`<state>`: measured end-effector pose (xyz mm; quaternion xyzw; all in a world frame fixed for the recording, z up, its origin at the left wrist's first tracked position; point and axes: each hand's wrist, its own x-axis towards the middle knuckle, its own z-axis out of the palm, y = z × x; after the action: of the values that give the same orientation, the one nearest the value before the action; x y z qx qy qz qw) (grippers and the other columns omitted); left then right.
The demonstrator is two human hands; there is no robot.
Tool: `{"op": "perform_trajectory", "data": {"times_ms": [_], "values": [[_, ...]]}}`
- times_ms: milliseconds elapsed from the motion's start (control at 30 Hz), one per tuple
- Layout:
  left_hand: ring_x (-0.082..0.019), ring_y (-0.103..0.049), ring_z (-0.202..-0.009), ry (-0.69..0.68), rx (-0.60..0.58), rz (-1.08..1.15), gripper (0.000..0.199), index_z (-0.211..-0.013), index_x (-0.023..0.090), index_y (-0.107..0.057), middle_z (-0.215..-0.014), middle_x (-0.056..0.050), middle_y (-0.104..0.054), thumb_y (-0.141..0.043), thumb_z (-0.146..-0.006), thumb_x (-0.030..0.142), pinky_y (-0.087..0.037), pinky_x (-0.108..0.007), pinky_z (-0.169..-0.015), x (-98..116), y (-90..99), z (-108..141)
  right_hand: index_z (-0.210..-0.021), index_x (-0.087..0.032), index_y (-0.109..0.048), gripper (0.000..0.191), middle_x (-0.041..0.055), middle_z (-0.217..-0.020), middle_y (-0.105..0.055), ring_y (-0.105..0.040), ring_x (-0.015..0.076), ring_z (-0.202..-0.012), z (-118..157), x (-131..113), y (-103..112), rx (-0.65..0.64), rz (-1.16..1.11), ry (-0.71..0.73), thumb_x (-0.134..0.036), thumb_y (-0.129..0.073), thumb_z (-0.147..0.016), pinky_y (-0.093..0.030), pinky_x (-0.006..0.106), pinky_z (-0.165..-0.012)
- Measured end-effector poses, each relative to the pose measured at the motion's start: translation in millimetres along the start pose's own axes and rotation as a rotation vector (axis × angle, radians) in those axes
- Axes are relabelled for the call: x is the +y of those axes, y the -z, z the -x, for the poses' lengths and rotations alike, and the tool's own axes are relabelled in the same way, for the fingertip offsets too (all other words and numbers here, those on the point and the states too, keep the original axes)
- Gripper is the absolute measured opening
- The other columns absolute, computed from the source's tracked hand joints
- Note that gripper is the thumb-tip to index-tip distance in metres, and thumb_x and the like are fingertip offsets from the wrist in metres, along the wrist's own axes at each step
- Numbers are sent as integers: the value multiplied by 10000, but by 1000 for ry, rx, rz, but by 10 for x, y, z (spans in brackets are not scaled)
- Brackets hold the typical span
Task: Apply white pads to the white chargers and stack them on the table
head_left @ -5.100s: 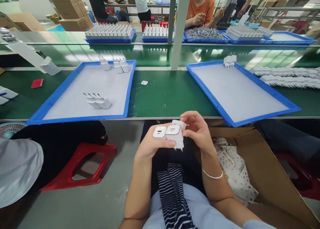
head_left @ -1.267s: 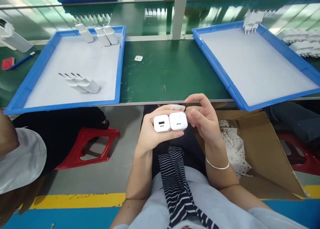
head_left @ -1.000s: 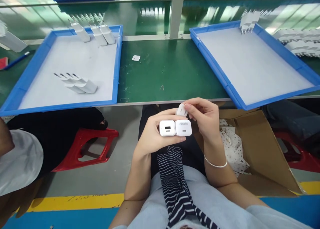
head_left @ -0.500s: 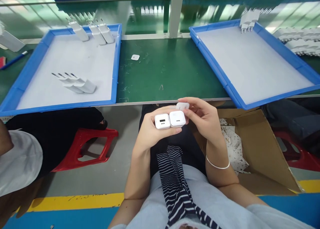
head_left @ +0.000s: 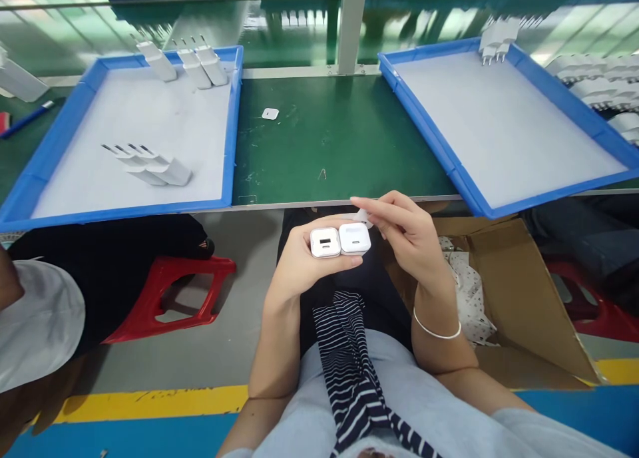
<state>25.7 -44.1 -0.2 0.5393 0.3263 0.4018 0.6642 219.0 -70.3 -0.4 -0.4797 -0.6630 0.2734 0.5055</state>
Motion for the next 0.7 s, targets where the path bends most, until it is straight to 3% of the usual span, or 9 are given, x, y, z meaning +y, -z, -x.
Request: {"op": "perform_trajectory", "data": {"times_ms": [133,233,333,467,567,700], "values": [[-217,-747,-982,-43,40,38,476,-1082,217,-788,-1081,-61,-793,-921,-628,173,-622,-307,-849,-19,-30,-24,-1300,-325,-652,386,-13,-886,-646,-600,115,-665,6,2,-125,124,-241,-152,-196,-663,-936,-514,254,-553],[-216,-753,-945,-80,21,27,449,-1069,211,-790,-1060,-61,-795,-914,-639,168,-634,-309,-803,-23,-28,-26,-1147,-277,-656,306,-33,-827,-696,-627,108,-610,-3,-2,-202,153,-376,-192,-178,-739,-869,-526,230,-508],[-233,-742,-1033,-184,60,-85,430,-1070,219,-787,-1115,-68,-785,-903,-661,156,-622,-355,-918,-29,-31,-20,-1020,-247,-678,207,-38,-761,-709,-645,105,-586,-16,-4,-216,297,-355,-161,-145,-744,-852,-546,219,-511],[-247,-698,-1168,-437,216,-362,387,-1092,234,-772,-1218,-71,-753,-863,-726,147,-561,-416,-1057,-56,-56,-28,-1044,-263,-756,273,-42,-730,-707,-633,86,-560,17,-85,-144,441,-341,-145,-86,-743,-836,-521,190,-469],[-232,-700,-1168,-546,238,-490,376,-1149,236,-746,-1253,-71,-740,-815,-789,154,-568,-407,-1047,-86,-71,-44,-1061,-288,-805,342,-44,-709,-707,-616,71,-529,87,-230,-101,302,-372,-225,-57,-757,-813,-520,174,-446],[-226,-690,-1190,-577,221,-556,356,-1176,220,-725,-1283,-84,-724,-781,-828,175,-574,-382,-1038,-123,-75,-52,-1059,-323,-821,364,-47,-686,-720,-608,56,-520,161,-398,-155,97,-434,-364,-70,-784,-802,-552,161,-484]]}}
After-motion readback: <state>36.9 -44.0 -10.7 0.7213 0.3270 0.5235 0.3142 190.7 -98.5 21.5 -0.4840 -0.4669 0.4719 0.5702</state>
